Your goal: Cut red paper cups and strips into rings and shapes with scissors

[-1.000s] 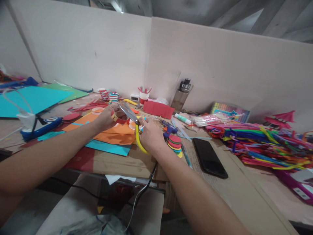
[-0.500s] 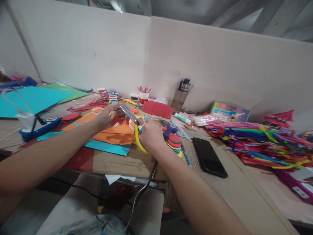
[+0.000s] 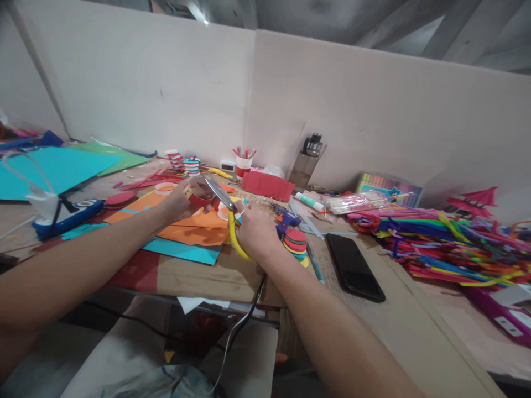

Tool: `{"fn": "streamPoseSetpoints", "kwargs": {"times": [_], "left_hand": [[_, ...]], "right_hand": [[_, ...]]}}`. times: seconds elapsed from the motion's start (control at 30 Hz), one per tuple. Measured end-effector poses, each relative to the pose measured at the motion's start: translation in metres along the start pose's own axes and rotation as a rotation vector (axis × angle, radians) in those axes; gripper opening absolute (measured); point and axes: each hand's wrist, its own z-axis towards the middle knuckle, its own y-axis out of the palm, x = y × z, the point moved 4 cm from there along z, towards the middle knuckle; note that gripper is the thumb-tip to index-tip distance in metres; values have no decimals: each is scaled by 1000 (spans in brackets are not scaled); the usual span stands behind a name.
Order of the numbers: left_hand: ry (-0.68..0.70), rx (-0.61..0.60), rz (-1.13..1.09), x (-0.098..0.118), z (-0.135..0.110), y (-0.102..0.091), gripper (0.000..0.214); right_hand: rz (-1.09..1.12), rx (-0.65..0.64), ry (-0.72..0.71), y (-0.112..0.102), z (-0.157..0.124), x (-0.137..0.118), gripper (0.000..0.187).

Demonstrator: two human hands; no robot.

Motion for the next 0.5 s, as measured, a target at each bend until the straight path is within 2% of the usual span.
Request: {"fn": "streamPoseSetpoints", "kwargs": {"times": [0.2, 0.5], "left_hand": [[71, 106, 18, 2, 0, 1, 20], [93, 132, 53, -4, 1, -4, 23]], "right_hand": [[2, -12, 18, 0, 0, 0, 33], [-19, -30, 33, 4, -1, 2, 36]]}}
